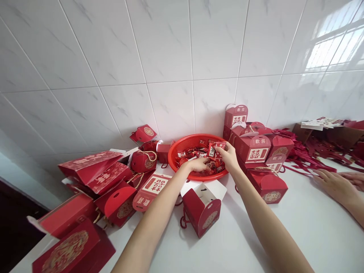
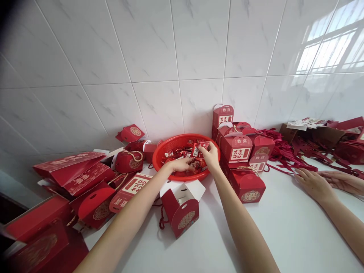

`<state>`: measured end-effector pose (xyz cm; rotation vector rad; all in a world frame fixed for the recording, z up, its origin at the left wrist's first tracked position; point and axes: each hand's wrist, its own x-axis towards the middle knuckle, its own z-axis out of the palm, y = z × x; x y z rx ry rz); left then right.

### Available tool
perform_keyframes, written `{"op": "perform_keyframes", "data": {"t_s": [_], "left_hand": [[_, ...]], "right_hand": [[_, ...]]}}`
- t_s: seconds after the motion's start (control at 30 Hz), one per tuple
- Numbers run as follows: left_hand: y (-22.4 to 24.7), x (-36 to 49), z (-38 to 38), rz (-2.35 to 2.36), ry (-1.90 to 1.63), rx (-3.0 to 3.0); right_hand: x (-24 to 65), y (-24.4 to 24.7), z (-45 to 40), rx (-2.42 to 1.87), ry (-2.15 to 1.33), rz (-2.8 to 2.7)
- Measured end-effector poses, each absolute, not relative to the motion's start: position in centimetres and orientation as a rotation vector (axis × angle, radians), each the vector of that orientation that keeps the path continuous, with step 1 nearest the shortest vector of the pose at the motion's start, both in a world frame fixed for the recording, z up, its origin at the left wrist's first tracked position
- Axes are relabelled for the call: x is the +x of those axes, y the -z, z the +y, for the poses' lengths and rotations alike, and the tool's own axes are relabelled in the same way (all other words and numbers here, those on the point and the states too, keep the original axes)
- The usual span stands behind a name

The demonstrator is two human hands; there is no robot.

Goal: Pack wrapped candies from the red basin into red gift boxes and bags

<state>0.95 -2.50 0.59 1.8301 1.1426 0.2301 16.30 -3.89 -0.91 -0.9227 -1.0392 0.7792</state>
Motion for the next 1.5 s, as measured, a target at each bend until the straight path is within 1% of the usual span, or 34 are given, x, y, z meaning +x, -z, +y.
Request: {"op": "perform_keyframes", "data": {"t_s": [0.17, 0.37, 0.5, 0.8, 1.07, 1.33, 1.5], "left_hand": [[-0.8, 0.8, -2.3, 1.208, -0.36, 1.969], [-0.5, 0.7, -1.9, 1.164, -0.512, 1.958], [-0.3, 0.6, -1.6, 1.181, -0.677, 2.069], [-0.8, 0.6, -1.3, 1.422, -0.927, 2.031], [-0.8, 0.3, -1.0, 1.323, -1.058, 2.062], [-1.0, 0.5, -1.0, 1.364, -1.014, 2.093], [-1.4, 1.0, -1.6, 1.424, -0.854, 2.118]], "right_hand": [[16.3, 1.0, -3.9, -0.917, -0.776, -1.048], [16.3, 1.1, -3.7, -0.913, -0.792, -1.044], [16.2, 1.0, -3.8, -0.91, -0.792, -1.033], [16.3, 0.9, -3.8, -0.926, -0.8, -1.002], [16.2, 0.7, -4.1, -0.937, -0.796, -1.018], [16.2, 0.6, -4.1, -0.946, -0.816, -1.013], [16.3, 0.7, -3.9, -0.956, -0.802, -1.021]]}}
